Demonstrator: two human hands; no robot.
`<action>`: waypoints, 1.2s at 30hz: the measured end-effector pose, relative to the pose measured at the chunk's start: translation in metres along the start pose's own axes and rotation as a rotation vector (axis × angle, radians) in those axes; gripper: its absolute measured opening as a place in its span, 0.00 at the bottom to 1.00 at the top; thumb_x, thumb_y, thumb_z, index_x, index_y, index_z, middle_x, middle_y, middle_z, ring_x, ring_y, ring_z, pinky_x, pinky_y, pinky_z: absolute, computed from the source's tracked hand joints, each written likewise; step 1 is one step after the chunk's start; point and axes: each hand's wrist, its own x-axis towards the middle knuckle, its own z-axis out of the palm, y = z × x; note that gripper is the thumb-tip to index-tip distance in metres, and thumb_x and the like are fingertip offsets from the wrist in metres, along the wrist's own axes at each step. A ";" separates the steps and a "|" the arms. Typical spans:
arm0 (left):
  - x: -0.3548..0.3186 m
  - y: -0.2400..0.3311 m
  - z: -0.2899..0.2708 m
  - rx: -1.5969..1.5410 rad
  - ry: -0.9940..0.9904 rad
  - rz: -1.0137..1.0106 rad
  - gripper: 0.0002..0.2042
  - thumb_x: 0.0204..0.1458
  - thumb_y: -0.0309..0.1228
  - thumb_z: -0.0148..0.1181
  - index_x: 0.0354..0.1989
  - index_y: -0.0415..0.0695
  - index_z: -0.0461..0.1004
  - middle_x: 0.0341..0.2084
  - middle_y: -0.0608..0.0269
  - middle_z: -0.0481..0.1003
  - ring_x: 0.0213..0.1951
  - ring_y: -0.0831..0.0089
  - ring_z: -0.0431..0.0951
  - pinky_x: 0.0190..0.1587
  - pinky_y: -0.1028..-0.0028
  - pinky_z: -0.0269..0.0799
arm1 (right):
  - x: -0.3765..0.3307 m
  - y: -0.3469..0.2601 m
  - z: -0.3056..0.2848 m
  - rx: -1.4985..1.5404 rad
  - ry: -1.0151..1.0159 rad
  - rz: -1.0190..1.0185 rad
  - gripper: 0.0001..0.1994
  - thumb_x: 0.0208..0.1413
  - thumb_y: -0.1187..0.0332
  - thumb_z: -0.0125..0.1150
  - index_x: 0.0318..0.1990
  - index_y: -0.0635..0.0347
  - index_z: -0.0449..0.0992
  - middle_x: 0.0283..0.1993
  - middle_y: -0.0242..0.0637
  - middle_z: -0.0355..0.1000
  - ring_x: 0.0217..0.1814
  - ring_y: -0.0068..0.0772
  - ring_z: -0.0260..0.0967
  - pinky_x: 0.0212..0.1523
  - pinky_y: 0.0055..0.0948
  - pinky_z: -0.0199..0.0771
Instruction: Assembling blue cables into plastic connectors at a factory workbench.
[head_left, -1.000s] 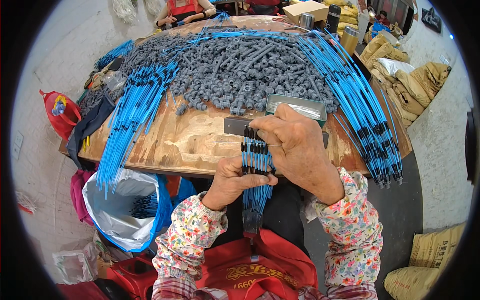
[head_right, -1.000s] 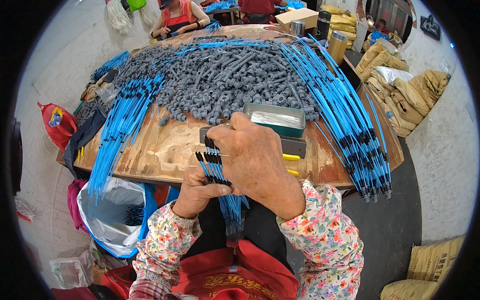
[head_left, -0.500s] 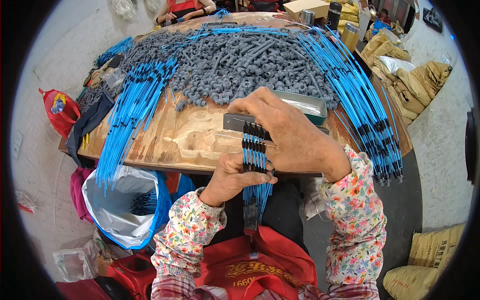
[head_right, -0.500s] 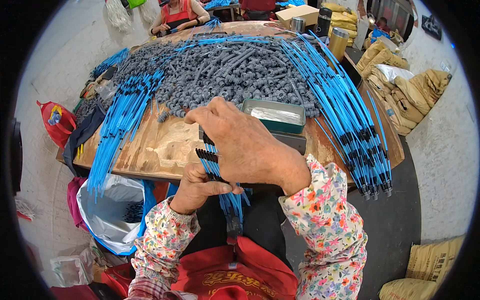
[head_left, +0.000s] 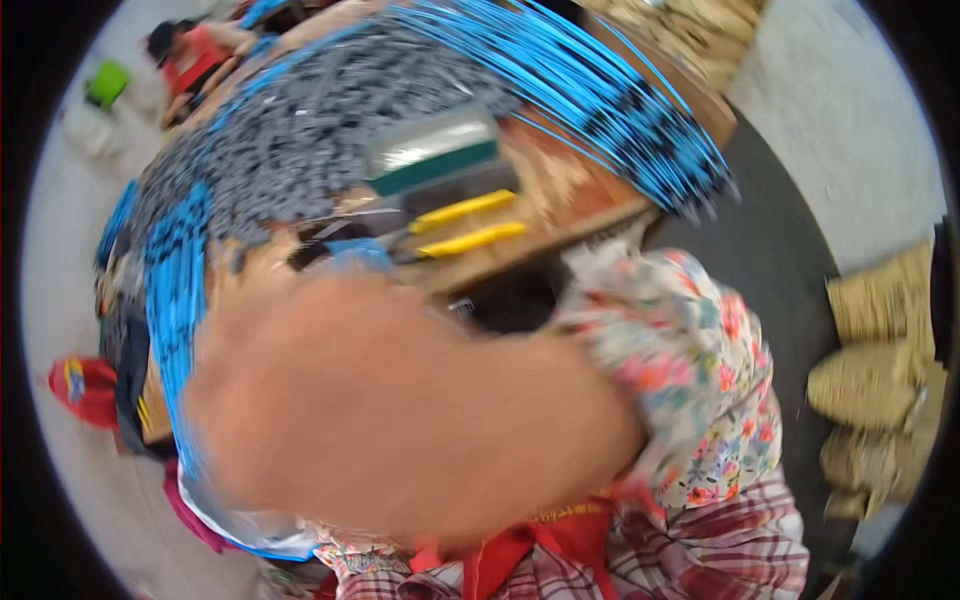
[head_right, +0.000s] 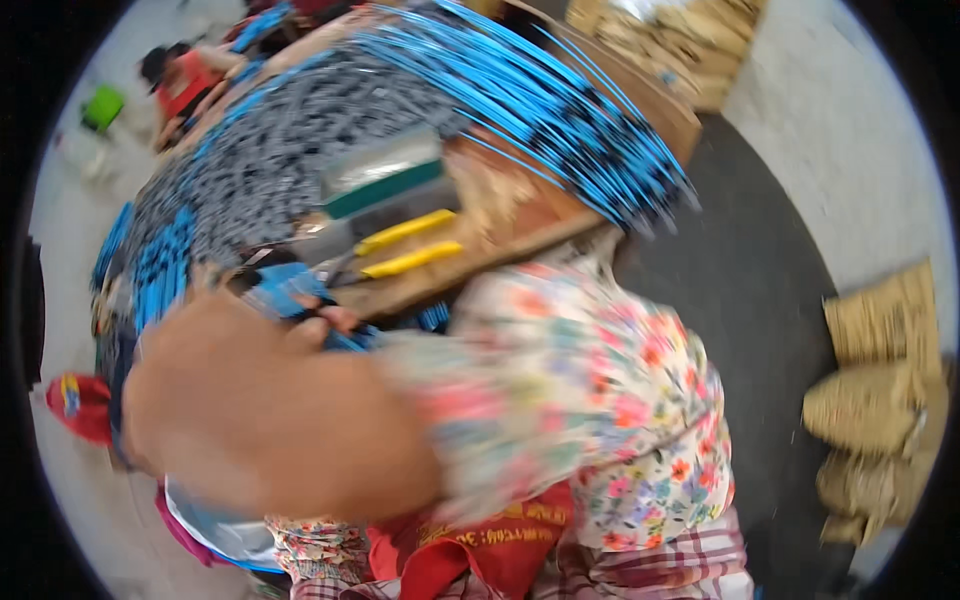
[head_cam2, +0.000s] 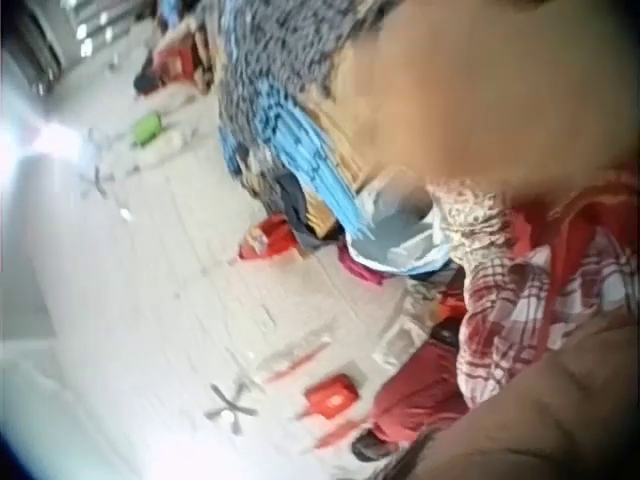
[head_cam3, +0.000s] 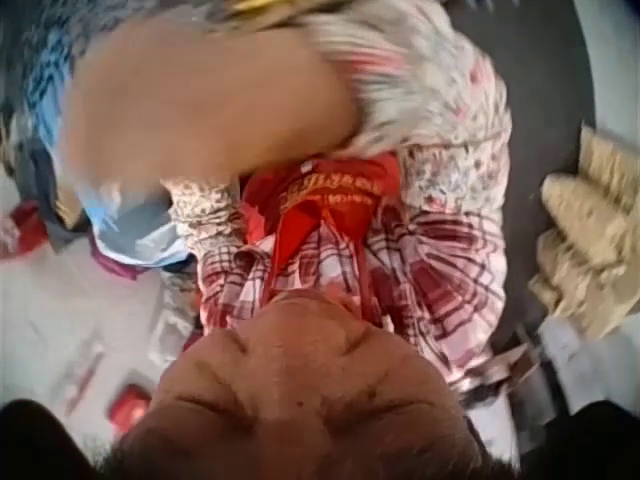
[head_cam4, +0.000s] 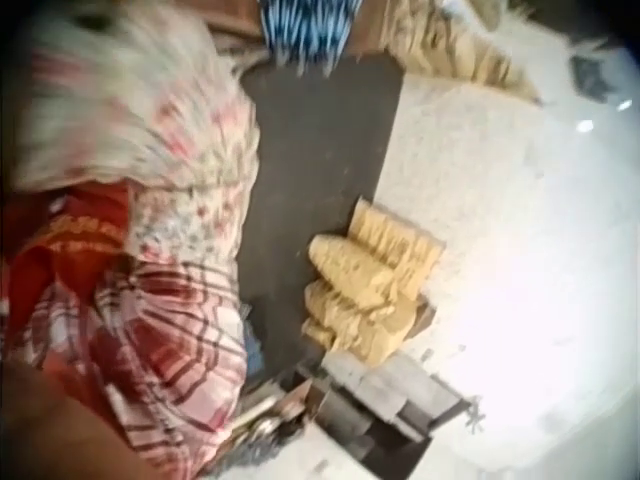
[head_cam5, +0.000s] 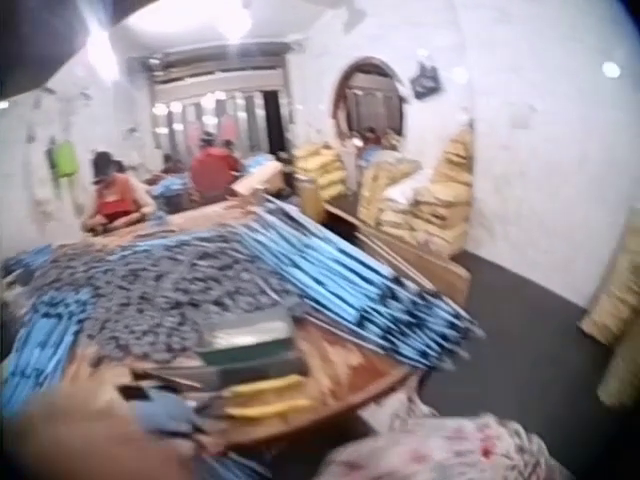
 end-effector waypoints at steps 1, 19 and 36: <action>0.001 0.006 0.004 -0.010 -0.003 -0.063 0.12 0.49 0.23 0.56 0.43 0.38 0.71 0.35 0.57 0.76 0.40 0.71 0.76 0.40 0.70 0.74 | -0.027 0.020 0.010 -0.018 -0.001 0.125 0.21 0.41 0.72 0.62 0.45 0.65 0.66 0.37 0.44 0.65 0.37 0.40 0.67 0.36 0.33 0.70; -0.002 -0.014 -0.005 -0.075 0.073 0.240 0.12 0.46 0.21 0.59 0.40 0.36 0.69 0.29 0.49 0.77 0.33 0.62 0.79 0.38 0.67 0.75 | -0.089 -0.008 -0.013 0.128 -0.251 0.367 0.13 0.44 0.68 0.61 0.37 0.61 0.69 0.29 0.39 0.67 0.29 0.38 0.68 0.28 0.33 0.70; -0.003 -0.008 0.002 -0.153 0.069 0.154 0.09 0.48 0.18 0.57 0.38 0.36 0.73 0.29 0.54 0.78 0.34 0.68 0.80 0.39 0.71 0.76 | -0.046 -0.083 -0.096 0.338 -0.588 -0.266 0.09 0.47 0.69 0.63 0.34 0.60 0.71 0.28 0.33 0.67 0.23 0.30 0.66 0.19 0.27 0.66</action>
